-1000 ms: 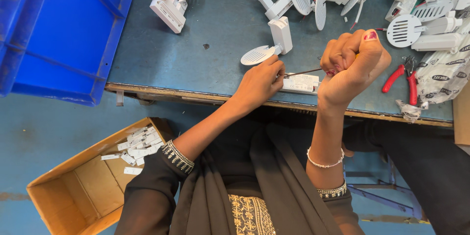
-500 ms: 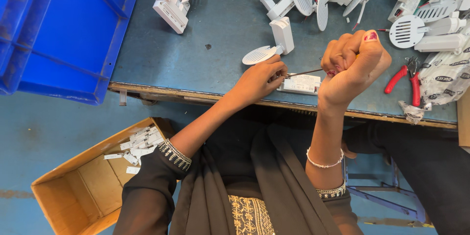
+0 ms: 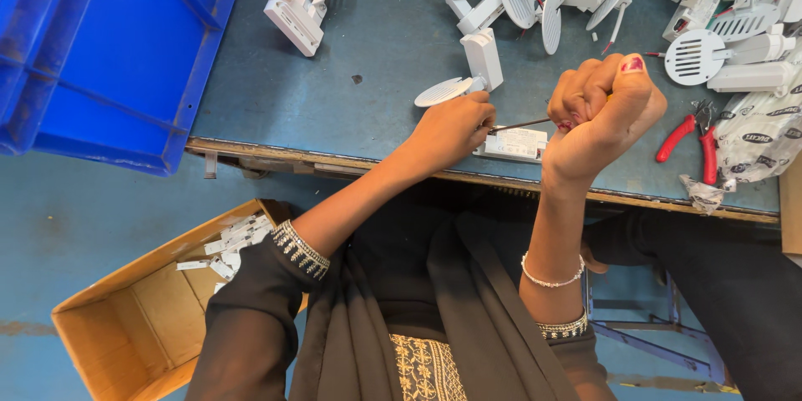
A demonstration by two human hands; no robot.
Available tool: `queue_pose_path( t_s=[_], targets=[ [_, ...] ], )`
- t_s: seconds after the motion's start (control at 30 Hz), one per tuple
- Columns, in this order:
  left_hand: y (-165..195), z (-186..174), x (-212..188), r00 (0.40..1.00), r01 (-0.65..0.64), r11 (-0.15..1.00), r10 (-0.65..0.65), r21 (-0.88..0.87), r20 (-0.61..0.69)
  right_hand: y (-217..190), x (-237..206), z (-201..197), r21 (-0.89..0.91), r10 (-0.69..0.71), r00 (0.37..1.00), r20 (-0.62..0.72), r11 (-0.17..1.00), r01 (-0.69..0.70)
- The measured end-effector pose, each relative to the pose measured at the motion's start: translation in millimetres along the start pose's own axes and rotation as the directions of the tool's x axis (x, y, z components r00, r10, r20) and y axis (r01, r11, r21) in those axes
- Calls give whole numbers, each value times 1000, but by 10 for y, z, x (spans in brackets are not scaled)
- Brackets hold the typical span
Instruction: The person assembles small white plastic electronic components on a workbench. They use a screwdriver to tighten screws, insert small parts, and place finished units into a blue crate.
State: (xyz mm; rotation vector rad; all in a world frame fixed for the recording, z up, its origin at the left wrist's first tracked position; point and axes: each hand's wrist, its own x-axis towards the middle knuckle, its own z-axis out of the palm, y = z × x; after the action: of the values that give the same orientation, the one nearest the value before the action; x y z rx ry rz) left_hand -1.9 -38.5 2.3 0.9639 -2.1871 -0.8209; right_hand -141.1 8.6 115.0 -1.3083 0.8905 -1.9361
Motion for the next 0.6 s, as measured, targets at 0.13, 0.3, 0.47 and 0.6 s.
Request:
queue_pose_path(
  t_s=[0.13,0.3,0.47,0.6],
  targets=[
    [-17,-63,-24,999,-46,996,45,-70,-17,-22,7,-2,-3,5,1000,-11,1000,-5],
    [41,-98,-149,996,66,975,-78,-213,-48,-59,0,-31,-27,8,999,-38,1000,-9],
    [77,-77,-110,995,70,991,-78,-116,-63,-50,-12,-55,1,11,1000,-24,1000,-11],
    [56,-39,-80,997,57,993,-63,-103,-52,-42,-13,-71,13,4,998,-55,1000,-3]
  ],
)
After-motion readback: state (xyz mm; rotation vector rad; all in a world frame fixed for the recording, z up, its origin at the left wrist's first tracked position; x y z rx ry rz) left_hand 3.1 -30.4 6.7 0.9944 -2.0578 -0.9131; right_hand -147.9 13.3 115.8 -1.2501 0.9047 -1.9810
